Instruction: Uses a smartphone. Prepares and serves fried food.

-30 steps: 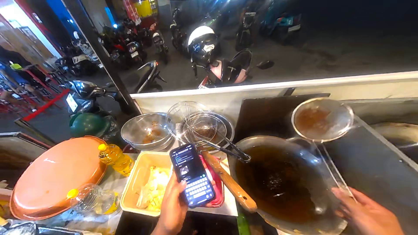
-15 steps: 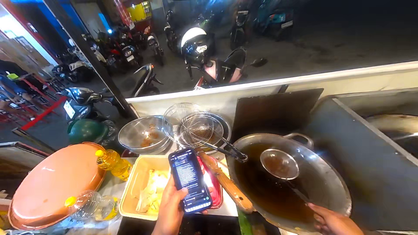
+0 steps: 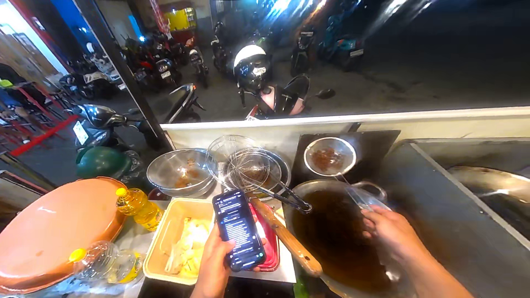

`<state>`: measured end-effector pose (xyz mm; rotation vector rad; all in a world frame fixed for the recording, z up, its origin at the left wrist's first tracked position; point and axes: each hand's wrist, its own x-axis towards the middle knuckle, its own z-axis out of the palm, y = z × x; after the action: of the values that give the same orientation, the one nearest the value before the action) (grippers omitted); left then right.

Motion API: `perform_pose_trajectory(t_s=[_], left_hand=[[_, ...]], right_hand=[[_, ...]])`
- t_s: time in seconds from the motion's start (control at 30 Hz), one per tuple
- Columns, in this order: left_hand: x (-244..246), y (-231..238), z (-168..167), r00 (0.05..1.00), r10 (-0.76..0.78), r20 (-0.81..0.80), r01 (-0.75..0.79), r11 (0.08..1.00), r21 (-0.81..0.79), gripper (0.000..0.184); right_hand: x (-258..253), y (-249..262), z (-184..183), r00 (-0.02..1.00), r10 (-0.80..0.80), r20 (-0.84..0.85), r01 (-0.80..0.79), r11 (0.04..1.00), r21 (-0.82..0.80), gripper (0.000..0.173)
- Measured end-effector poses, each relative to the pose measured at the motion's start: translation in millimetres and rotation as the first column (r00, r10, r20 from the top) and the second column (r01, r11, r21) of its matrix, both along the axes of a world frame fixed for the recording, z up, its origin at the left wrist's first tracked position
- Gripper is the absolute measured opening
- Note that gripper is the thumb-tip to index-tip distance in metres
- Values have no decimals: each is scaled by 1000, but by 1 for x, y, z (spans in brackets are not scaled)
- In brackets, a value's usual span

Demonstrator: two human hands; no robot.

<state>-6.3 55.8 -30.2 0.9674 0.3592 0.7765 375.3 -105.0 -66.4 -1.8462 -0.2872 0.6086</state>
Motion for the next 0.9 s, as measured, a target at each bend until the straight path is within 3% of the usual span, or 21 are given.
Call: perform_pose_trajectory(t_s=[0.1, 0.2, 0.3, 0.37, 0.57, 0.7, 0.77, 0.9], left_hand=[[-4, 3, -4, 1000, 1, 20, -1, 1000, -3, 55], [-9, 3, -6, 999, 36, 9, -36, 999, -7, 57], [-14, 2, -9, 998, 51, 25, -51, 998, -29, 58], [-17, 2, -8, 998, 55, 22, -55, 998, -30, 57], [-31, 4, -12, 997, 68, 25, -68, 998, 6, 55], [-33, 6, -11, 997, 77, 30, -77, 997, 9, 55], [-35, 7, -9, 997, 72, 39, -73, 997, 19, 56], [-37, 10, -7, 998, 44, 55, -46, 998, 34, 60]], right_hand=[[-12, 44, 12, 977, 97, 191, -72, 988, -136, 31], [-34, 84, 21, 836, 363, 413, -150, 873, -464, 33], [-54, 118, 15, 716, 587, 378, -153, 660, -735, 34], [-62, 130, 16, 682, 621, 387, -114, 613, -782, 35], [-66, 133, 22, 655, 592, 471, -26, 640, -768, 43], [-58, 129, 22, 683, 554, 476, -68, 697, -714, 43], [-50, 124, 18, 733, 492, 470, -148, 790, -595, 41], [-38, 117, -5, 869, 323, 375, -264, 943, -201, 35]])
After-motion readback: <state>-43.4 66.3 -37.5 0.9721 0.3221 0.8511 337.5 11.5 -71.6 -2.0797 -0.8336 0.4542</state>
